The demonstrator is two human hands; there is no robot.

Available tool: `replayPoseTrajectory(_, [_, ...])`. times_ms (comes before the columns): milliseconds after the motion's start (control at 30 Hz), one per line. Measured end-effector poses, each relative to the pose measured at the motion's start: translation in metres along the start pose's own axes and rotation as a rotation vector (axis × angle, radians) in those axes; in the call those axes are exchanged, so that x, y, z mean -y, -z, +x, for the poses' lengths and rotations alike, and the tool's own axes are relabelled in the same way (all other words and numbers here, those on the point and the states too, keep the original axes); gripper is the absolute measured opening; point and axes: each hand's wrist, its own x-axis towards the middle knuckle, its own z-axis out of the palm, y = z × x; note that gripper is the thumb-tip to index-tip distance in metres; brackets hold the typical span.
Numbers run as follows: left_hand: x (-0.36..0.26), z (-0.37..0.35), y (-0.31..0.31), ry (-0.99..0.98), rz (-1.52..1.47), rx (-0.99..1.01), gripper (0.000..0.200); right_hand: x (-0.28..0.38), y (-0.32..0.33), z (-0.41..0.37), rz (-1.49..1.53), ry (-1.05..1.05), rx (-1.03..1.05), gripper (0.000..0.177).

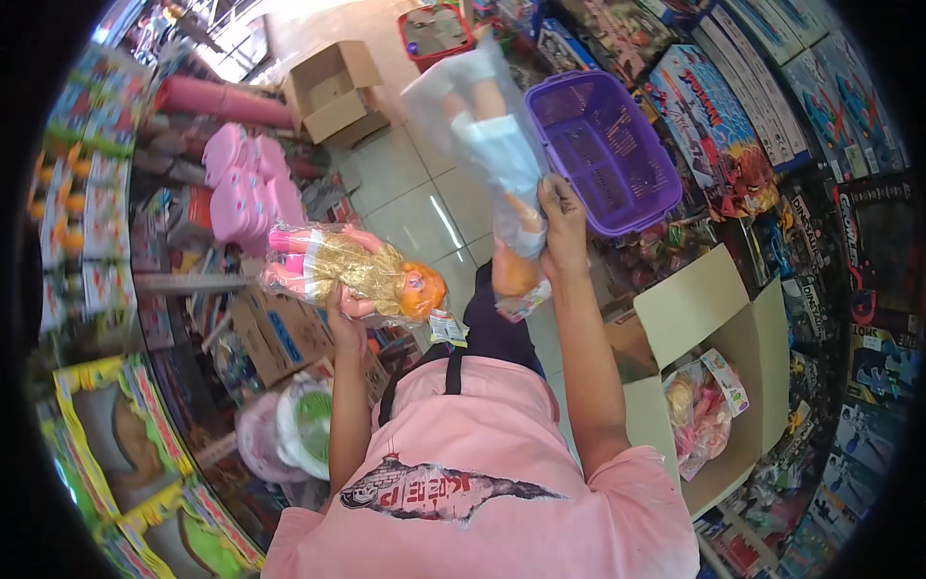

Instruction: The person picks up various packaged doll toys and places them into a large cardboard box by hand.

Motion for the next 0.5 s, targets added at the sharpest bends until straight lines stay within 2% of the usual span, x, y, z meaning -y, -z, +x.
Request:
replayPoseTrajectory(67, [0.009, -0.026, 0.027, 0.033, -0.009, -0.027, 0.055, -0.014, -0.004, -0.030, -0.189, 0.107, 0.034, 0.023])
replayPoseTrajectory(200, [0.030, -0.074, 0.060, -0.068, -0.096, -0.124, 0.052, -0.023, -0.015, -0.088, -0.180, 0.141, 0.115, 0.018])
replayPoseTrajectory(267, [0.034, -0.096, 0.065, -0.119, -0.116, -0.192, 0.051, -0.017, -0.026, -0.116, 0.017, 0.044, 0.090, 0.020])
replayPoseTrajectory(300, [0.039, -0.105, 0.071, -0.107, -0.121, -0.165, 0.051, -0.014, -0.028, -0.125, 0.008, 0.045, 0.112, 0.020])
replayPoseTrajectory(367, [0.043, -0.123, 0.076, -0.107, -0.137, -0.149, 0.051, -0.010, -0.031, -0.141, 0.068, -0.097, -0.019, 0.028])
replayPoseTrajectory(500, [0.052, -0.167, 0.080, -0.133, -0.142, -0.078, 0.046, -0.019, -0.003, -0.162, 0.054, -0.152, -0.026, 0.036])
